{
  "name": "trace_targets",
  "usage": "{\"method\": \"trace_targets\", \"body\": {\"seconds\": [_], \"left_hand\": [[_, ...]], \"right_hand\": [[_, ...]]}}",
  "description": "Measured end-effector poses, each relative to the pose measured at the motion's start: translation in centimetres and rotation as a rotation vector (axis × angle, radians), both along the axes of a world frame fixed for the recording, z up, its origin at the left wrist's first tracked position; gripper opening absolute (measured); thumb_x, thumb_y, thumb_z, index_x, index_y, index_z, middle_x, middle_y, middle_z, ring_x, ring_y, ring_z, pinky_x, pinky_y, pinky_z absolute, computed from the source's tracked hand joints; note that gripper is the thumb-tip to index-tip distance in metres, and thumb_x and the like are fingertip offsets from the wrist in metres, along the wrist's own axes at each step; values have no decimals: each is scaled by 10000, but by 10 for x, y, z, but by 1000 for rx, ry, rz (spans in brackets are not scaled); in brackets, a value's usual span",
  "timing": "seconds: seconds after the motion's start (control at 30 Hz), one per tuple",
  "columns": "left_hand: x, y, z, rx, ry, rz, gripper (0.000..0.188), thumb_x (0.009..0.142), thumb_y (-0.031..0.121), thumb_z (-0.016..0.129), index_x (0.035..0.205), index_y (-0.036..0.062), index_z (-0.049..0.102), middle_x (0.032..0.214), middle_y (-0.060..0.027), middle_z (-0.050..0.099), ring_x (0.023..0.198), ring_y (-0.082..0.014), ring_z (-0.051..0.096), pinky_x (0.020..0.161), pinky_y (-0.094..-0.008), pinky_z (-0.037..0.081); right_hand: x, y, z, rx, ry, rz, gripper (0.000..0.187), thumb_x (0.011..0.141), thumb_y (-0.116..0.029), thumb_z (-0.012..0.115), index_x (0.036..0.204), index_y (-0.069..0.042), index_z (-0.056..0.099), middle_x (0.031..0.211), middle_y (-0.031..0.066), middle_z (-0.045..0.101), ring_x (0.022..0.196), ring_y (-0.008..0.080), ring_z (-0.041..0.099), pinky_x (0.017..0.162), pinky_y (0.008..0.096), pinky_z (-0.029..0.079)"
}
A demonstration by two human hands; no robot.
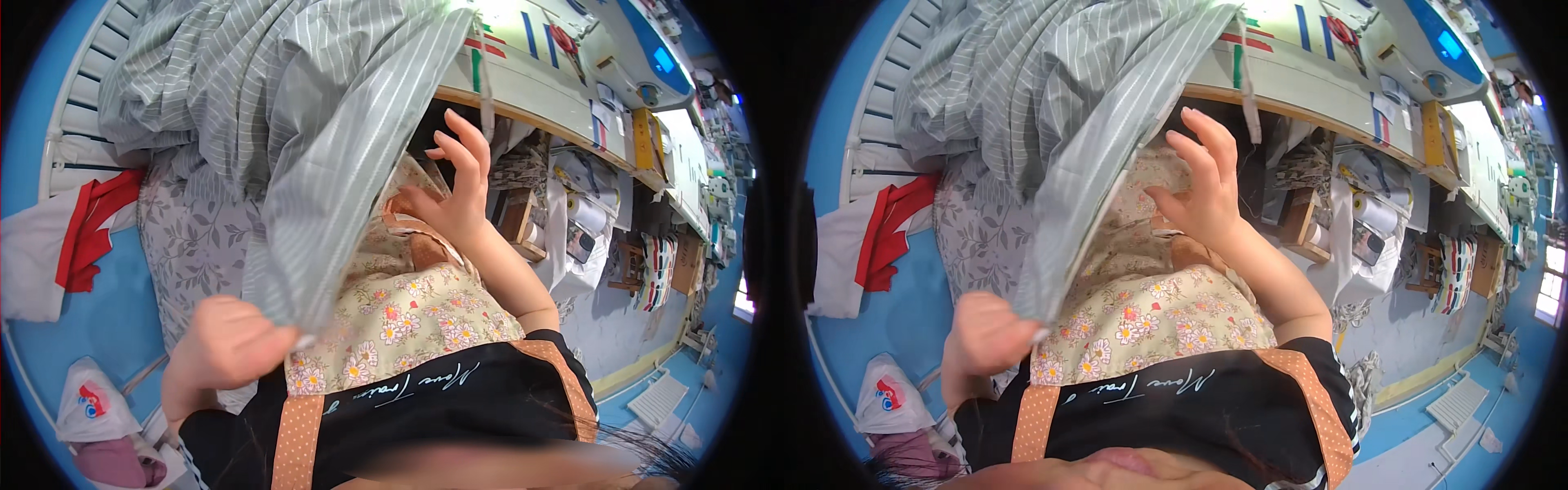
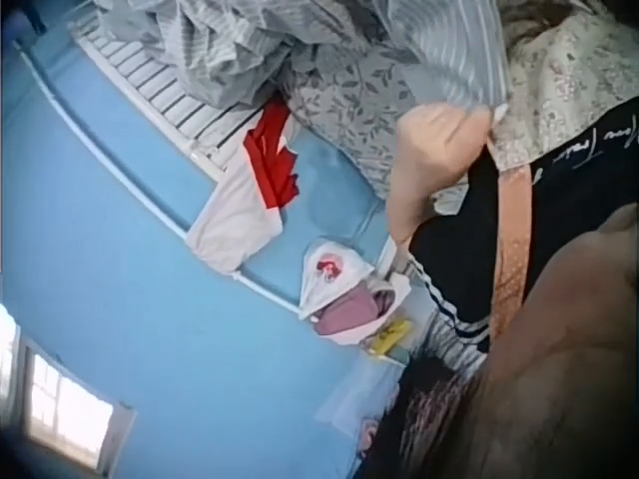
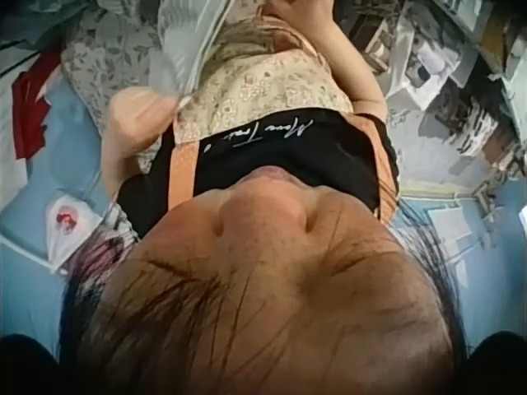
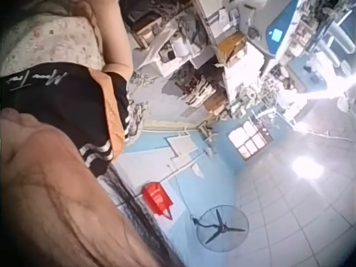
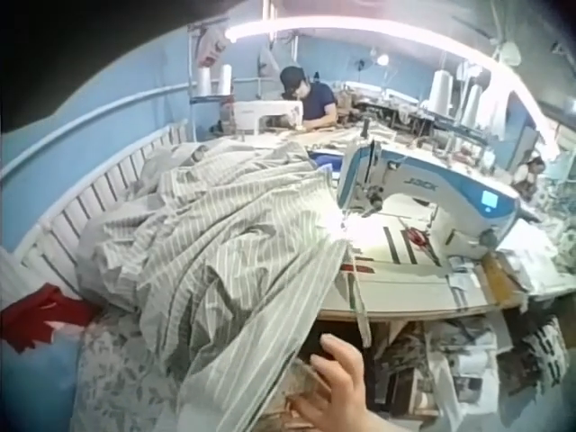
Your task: Sewing fabric pieces together using an industrial sewing machine to assemble a pillowcase.
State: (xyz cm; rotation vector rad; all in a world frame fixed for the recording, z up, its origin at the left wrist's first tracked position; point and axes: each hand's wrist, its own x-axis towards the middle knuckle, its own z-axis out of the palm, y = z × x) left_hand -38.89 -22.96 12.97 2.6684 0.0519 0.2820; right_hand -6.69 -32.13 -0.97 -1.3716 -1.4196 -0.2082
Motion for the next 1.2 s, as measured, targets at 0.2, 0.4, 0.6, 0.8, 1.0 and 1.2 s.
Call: {"method": "trace_targets", "body": {"seconds": [0.2, 0.4, 0.6, 0.8, 1.0, 1.2], "left_hand": [[63, -22, -3, -139, 12, -459, 154, 717, 151, 698, 843, 83, 644, 612, 0, 499, 516, -187, 538, 446, -345, 402], [119, -21, 11, -170, 447, -795, 164, 822, 152, 664, 959, 64, 676, 773, -105, 674, 751, -336, 689, 622, -414, 555], [134, 167, -113, 188, -280, 753, 553, 941, 359, 716, 1361, 17, 605, 1307, -197, 645, 1266, -364, 556, 1092, -462, 419], [143, 215, -165, 345, 16, 829, 277, 1029, 298, 589, 1176, 66, 629, 1015, -230, 693, 977, -456, 648, 837, -523, 508], [141, 354, -40, 712, -189, 686, 251, 1076, 324, 467, 1051, 116, 607, 922, -214, 696, 825, -471, 655, 693, -594, 479], [190, 440, -31, 811, 65, 744, 304, 1070, 391, 445, 1068, 144, 621, 991, -210, 710, 932, -473, 666, 747, -579, 514]], "right_hand": [[-7, -32, 54, 81, -305, 132, 506, 729, 49, 776, 1210, -28, 641, 1327, 158, 620, 1205, 351, 610, 821, 353, 595], [-7, -83, 59, -161, -319, 238, 295, 703, 107, 686, 956, -33, 746, 1045, 114, 748, 995, 318, 715, 788, 362, 590], [-18, -103, 6, -173, 122, 66, 300, 685, 96, 689, 952, -31, 742, 935, 102, 753, 899, 289, 733, 784, 368, 582], [-9, -104, -14, -288, 236, 84, 314, 650, 98, 704, 937, -23, 737, 916, 105, 750, 872, 293, 731, 781, 382, 574], [-1, -102, 18, -324, 283, 194, 325, 637, 99, 707, 933, -31, 742, 922, 95, 754, 873, 290, 728, 791, 380, 570], [-7, -83, -24, -433, 406, 272, 293, 640, 95, 731, 894, -50, 748, 888, 73, 748, 871, 270, 723, 792, 380, 568]]}}
